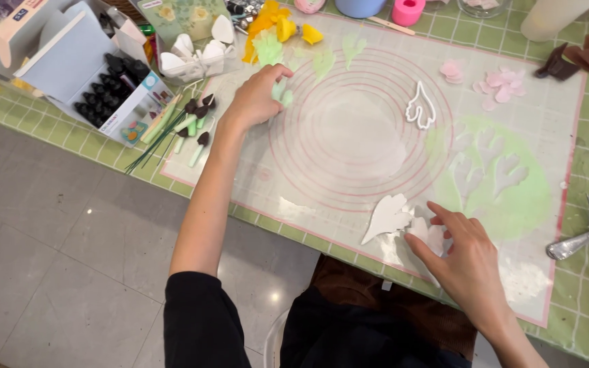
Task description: Shaping and assembling wax elements into flower-like shapes for candle making.
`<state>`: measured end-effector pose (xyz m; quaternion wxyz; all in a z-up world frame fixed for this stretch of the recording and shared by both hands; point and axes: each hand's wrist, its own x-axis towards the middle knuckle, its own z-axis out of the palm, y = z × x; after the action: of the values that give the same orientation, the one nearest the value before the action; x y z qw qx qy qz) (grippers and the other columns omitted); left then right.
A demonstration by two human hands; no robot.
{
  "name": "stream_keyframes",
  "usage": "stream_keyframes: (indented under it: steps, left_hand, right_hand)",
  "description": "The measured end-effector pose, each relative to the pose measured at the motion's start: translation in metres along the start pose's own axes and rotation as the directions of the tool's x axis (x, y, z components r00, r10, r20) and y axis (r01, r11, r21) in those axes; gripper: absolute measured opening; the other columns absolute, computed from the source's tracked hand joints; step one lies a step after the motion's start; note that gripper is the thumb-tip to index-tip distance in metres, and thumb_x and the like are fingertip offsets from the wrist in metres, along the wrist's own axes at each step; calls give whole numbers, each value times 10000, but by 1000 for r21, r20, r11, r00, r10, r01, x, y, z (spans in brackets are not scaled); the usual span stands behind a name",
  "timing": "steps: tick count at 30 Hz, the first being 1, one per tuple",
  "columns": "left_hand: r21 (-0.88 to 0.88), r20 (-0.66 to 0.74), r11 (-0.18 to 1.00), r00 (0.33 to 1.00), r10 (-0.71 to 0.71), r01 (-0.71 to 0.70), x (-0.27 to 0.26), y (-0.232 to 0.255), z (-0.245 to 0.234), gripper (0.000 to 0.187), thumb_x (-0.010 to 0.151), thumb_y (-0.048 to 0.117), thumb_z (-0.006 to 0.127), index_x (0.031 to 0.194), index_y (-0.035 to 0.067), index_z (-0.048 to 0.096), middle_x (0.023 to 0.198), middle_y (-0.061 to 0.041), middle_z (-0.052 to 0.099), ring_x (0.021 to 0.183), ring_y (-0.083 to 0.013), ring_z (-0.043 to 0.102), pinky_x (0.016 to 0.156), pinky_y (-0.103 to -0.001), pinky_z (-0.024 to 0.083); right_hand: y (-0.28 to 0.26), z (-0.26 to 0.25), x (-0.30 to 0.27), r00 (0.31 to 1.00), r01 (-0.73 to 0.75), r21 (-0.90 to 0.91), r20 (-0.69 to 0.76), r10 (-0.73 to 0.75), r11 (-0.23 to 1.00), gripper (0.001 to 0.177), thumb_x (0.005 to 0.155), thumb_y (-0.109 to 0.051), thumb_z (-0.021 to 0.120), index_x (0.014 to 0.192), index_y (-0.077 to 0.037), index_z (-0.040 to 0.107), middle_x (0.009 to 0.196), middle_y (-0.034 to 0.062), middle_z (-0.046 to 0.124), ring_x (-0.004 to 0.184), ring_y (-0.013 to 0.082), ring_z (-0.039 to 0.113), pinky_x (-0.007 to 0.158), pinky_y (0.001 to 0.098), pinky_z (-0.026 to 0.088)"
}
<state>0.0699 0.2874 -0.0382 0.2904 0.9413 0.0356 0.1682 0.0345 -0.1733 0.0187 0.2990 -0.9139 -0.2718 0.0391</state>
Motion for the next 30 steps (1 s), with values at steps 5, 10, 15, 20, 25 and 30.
stream_keyframes:
  steps: [5,10,15,20,25,30]
  left_hand:
    - [232,52,957,980,-192,175,-1,37,-17,602,692,56,812,1244,170,601,1249,-80,609,1105,-351,629,837,-484,503]
    - [283,-100,941,982,-162,184,-21,88,5,472,781,139,834,1208,146,633,1241,-86,627,1010,-336,671,789,-479,511]
    - [-126,347,986,927,143,-105,-73,214,51,299,847,245,814,1092,134,685,1089,-41,673,989,-238,702,798,-400,557]
    - [-10,419,980,889,185,-200,-86,258,76,530,733,226,826,1212,89,648,1196,-77,589,1051,-273,661,739,-437,545]
    - [30,433,983,888,153,-183,-81,261,74,527,733,248,827,1194,74,641,1178,-67,592,1060,-272,665,763,-445,545]
    - [218,530,965,848,11,-149,-52,262,72,318,830,332,804,1036,118,690,1036,-97,660,963,-310,687,774,-485,524]
  right_hand:
    - [7,9,1,998,36,-68,-43,-39,997,615,777,-344,824,1288,-40,667,975,99,696,885,274,625,776,410,523]
    - [9,8,0,996,40,-105,-74,-47,994,617,777,-402,828,1251,-36,681,969,86,678,945,284,621,768,422,522]
    - [13,6,-1,996,69,-97,-47,-74,993,593,758,-424,837,1212,-66,707,964,85,644,963,290,600,739,417,519]
    - [22,-1,-6,992,120,52,-53,-117,991,529,785,-348,834,1207,-57,701,1017,85,663,965,295,602,794,419,515]
    - [32,-9,-13,985,166,153,-75,-156,974,535,821,-258,809,1276,-20,660,1046,117,657,988,318,594,855,432,502]
    - [40,-21,-18,991,126,381,-16,-130,916,452,867,-167,758,1288,-52,642,1252,120,673,956,254,629,741,341,557]
